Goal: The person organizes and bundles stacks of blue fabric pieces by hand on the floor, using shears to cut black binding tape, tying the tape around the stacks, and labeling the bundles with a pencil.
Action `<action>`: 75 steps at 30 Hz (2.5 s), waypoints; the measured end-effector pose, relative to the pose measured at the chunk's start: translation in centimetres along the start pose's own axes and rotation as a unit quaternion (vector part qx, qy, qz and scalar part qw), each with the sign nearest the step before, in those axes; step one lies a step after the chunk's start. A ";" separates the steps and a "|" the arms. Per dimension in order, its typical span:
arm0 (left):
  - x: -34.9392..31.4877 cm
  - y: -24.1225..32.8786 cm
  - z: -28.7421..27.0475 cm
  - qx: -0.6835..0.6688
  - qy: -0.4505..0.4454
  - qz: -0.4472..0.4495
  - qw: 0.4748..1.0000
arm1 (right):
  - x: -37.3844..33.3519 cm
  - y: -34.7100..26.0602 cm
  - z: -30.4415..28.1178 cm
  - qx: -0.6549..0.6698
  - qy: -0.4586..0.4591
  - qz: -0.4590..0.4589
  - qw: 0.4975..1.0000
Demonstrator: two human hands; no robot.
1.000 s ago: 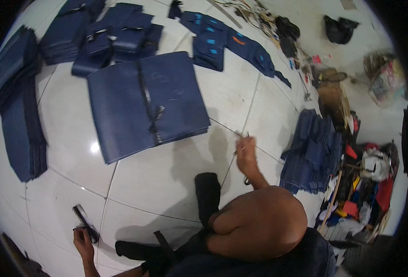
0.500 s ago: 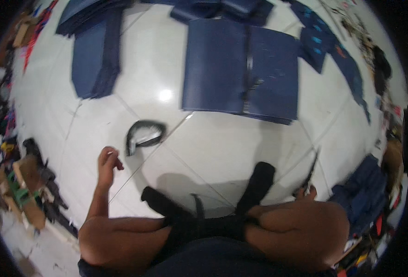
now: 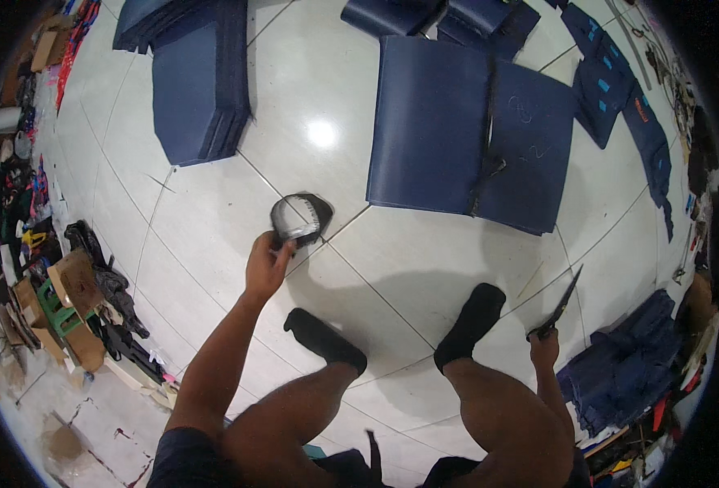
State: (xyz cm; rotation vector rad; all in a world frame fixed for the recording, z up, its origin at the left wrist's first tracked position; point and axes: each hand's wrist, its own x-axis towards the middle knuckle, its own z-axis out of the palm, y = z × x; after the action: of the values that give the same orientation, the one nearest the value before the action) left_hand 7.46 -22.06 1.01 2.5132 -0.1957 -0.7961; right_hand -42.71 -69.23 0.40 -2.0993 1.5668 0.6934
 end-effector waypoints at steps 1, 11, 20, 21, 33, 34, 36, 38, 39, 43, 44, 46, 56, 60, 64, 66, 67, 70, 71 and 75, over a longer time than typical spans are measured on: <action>1.2 0.3 -0.2 0.042 -0.011 -0.016 0.999 | 0.0 0.0 -0.8 -0.028 -0.013 0.002 1.000; -11.4 -7.3 -19.1 0.129 0.115 -0.336 0.926 | -16.4 2.3 -20.2 -0.390 -0.090 -0.058 0.914; -37.1 -17.7 -38.3 -0.087 0.039 -0.357 0.929 | -35.1 -6.2 -33.3 -0.163 -0.319 -0.066 0.931; -32.9 -11.3 -40.5 -0.079 0.001 -0.341 0.937 | -40.0 -7.4 -33.3 -0.133 -0.222 -0.125 0.958; -33.2 0.7 -64.0 -0.295 -0.043 -0.284 0.911 | -46.0 -55.3 -36.2 -0.077 -0.128 -0.200 0.968; -32.0 0.7 -65.8 -0.338 -0.042 -0.283 0.897 | -43.6 -58.0 -35.7 -0.079 -0.090 -0.257 0.959; -31.5 0.1 -70.6 -0.316 0.028 -0.267 0.910 | -44.4 -67.8 -35.2 -0.024 -0.092 -0.317 0.944; -30.2 1.8 -76.7 -0.304 0.044 -0.298 0.904 | -47.6 -79.3 -36.8 -0.013 -0.129 -0.343 0.931; -29.7 2.1 -79.4 -0.284 0.029 -0.301 0.910 | -49.5 -84.9 -37.7 -0.019 -0.181 -0.337 0.924; -22.3 0.1 -86.7 -0.252 0.003 -0.257 0.933 | -54.5 -101.5 -35.0 0.101 -0.330 -0.413 0.843; -19.5 -2.3 -87.8 -0.276 -0.030 -0.272 0.921 | -56.7 -105.5 -35.3 0.141 -0.334 -0.472 0.804; -12.5 3.5 -94.6 -0.127 -0.068 -0.185 0.972 | -60.2 -112.4 -34.1 0.231 -0.400 -0.491 0.739; 20.8 13.8 -119.4 -0.190 -0.238 0.034 0.952 | -61.3 -136.6 -35.4 0.352 -0.504 -0.435 0.658; 33.5 12.8 -124.0 -0.157 -0.201 0.048 0.966 | -53.4 -144.2 -39.0 0.369 -0.417 -0.413 0.721; 42.5 8.1 -127.4 -0.050 -0.292 0.094 0.951 | -47.2 -151.2 -44.6 0.330 -0.296 -0.406 0.800; 46.8 1.4 -127.4 -0.154 -0.292 -0.004 0.944 | -44.2 -155.3 -45.7 0.366 -0.249 -0.352 0.824; 49.2 1.9 -128.1 -0.124 -0.296 -0.042 0.946 | -41.3 -157.4 -43.5 0.334 -0.178 -0.331 0.865; 56.3 5.0 -130.1 -0.045 -0.294 -0.065 0.952 | -34.2 -162.3 -42.6 0.341 -0.079 -0.269 0.897; 58.5 5.6 -131.7 -0.049 -0.271 -0.066 0.959 | -32.1 -165.3 -43.7 0.321 -0.071 -0.251 0.910; 72.5 11.1 -136.0 -0.025 -0.279 -0.021 0.960 | -26.5 -167.6 -45.3 0.325 0.019 -0.120 0.938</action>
State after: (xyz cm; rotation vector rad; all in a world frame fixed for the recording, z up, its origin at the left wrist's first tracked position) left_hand 144.94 4.41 66.40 2.1915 -0.3047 -1.4936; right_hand 118.35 -31.60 59.37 -1.7492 1.2872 0.0273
